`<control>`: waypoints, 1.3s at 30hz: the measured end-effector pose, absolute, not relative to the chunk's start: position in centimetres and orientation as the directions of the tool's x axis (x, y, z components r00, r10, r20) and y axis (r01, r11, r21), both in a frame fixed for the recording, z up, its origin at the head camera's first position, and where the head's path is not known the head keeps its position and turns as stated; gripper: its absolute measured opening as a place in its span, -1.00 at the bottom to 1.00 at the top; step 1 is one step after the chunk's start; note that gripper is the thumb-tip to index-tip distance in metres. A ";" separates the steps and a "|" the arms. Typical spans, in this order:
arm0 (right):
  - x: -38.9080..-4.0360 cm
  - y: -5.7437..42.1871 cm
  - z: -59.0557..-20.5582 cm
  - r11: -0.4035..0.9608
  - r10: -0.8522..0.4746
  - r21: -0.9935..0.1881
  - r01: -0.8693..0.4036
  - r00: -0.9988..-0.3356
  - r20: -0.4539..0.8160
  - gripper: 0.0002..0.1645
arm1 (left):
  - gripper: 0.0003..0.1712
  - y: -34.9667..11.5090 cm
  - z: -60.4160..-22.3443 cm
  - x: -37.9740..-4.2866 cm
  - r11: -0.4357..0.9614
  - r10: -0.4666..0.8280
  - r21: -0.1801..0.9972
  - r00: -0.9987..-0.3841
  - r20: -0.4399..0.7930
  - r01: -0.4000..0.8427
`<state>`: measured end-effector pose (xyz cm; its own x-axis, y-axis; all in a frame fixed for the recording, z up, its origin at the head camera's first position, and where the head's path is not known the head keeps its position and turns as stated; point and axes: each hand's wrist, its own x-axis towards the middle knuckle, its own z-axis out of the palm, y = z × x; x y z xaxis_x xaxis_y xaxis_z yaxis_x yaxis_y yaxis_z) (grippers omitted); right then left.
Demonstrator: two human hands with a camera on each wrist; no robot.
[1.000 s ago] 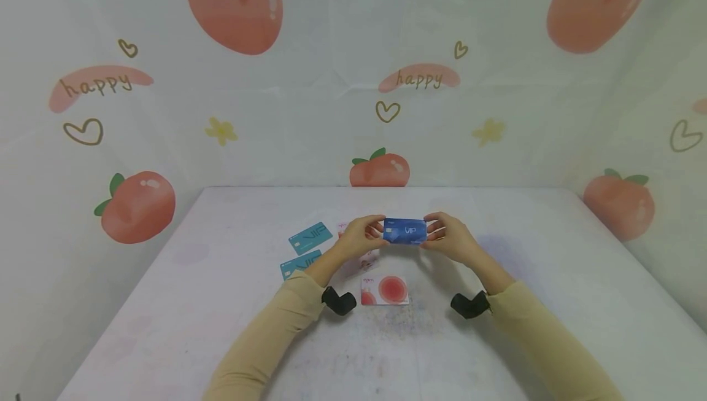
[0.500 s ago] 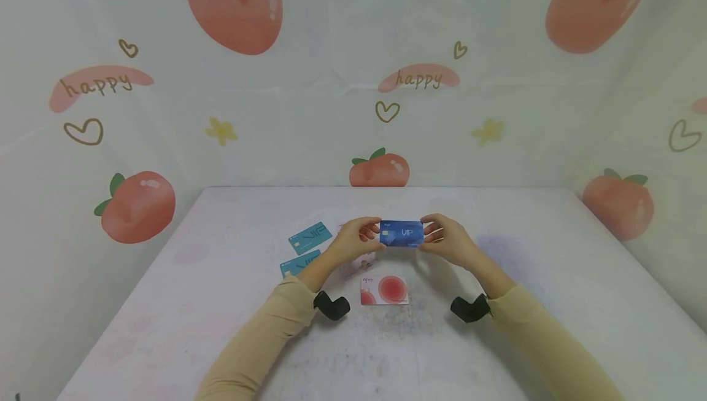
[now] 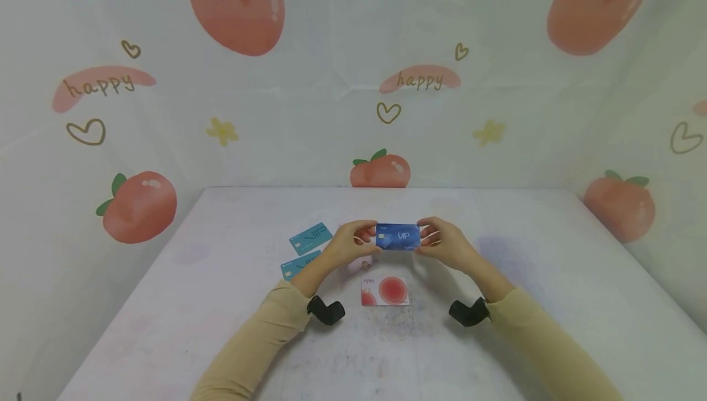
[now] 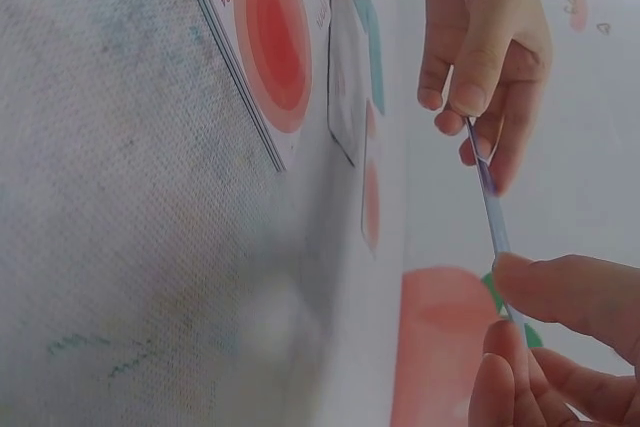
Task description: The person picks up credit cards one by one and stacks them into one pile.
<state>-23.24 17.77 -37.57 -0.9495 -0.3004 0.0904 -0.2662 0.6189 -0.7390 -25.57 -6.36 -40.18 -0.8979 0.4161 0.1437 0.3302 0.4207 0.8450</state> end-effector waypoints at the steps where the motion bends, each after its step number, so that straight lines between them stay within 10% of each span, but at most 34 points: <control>1: -23.2 17.7 -37.6 0.619 -0.301 -0.739 -0.266 -0.949 0.090 -0.35 | -0.34 -6.5 -40.2 -25.5 0.418 0.420 0.844 -0.895 0.148 0.336; 39: -22.3 16.4 -37.9 0.578 -0.354 -0.749 -0.324 -0.926 0.128 -0.39 | -0.37 -8.4 -39.6 -23.5 0.433 0.416 0.830 -0.895 0.162 0.351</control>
<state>-22.32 16.42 -37.95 -0.9264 -0.3541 0.1279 -0.3243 0.5781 -0.7488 -23.52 -8.40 -39.58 -0.8950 0.4156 0.1618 0.3512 0.4329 0.8302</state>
